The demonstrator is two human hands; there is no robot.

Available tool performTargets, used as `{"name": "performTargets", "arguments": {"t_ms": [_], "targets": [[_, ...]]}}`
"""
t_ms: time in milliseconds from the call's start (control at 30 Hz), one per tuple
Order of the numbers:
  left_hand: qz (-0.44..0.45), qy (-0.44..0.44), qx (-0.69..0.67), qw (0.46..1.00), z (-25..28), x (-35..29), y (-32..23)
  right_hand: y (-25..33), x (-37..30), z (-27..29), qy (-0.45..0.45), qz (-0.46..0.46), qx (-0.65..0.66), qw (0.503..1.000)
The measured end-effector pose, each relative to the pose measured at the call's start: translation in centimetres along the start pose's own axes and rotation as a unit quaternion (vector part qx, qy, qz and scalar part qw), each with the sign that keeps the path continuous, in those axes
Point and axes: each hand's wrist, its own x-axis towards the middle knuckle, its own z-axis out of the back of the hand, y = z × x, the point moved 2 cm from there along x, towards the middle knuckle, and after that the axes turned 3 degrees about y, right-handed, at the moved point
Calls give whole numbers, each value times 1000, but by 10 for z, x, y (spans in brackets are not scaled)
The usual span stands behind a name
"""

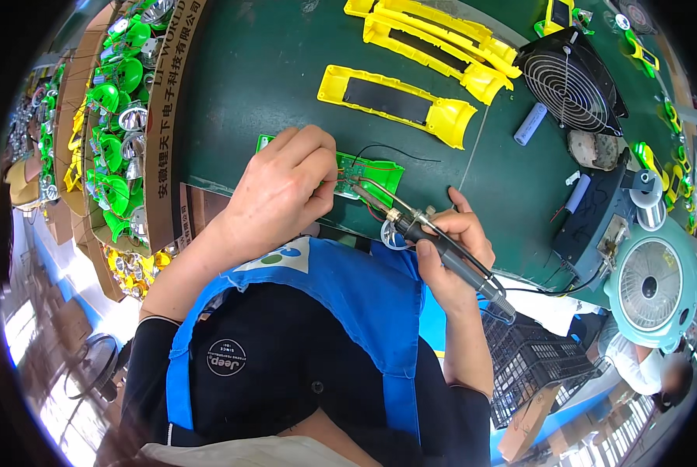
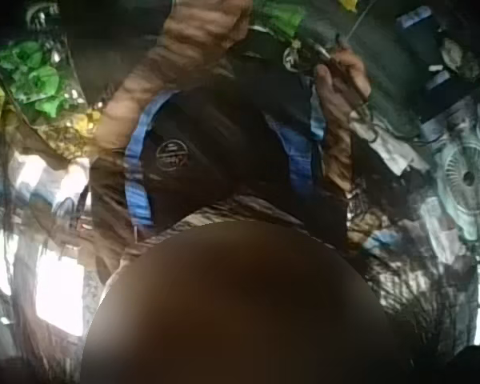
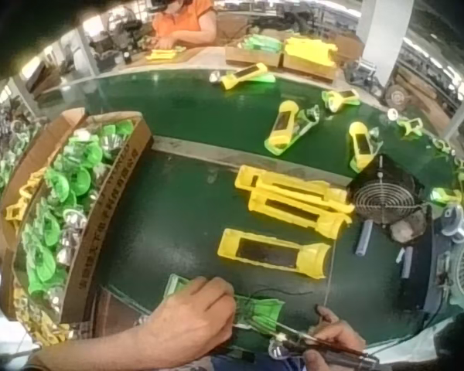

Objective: Assembling portable solar-powered flashlights at a factory workstation, involving soldering components onto a circuit board and fitting them into the casing.

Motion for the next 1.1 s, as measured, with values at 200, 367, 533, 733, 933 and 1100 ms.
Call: {"name": "performTargets", "arguments": {"t_ms": [200,367,533,733,933,1100], "targets": [[9,10,6,1000,1,1,-1,-7,-7,7,-56,31,52,997],[14,25,12,1000,1,2,-2,-11,-11,12,-84,-10,105,991],[22,24,14,999,1,3,-3,-4,-4,16,-128,6,128,983],[31,29,19,999,0,5,-6,-1,11,35,-108,68,120,985],[39,43,35,998,3,8,-10,-5,15,45,-122,62,110,984],[49,105,-32,993,16,16,-7,-8,11,51,-116,81,113,983]]}}
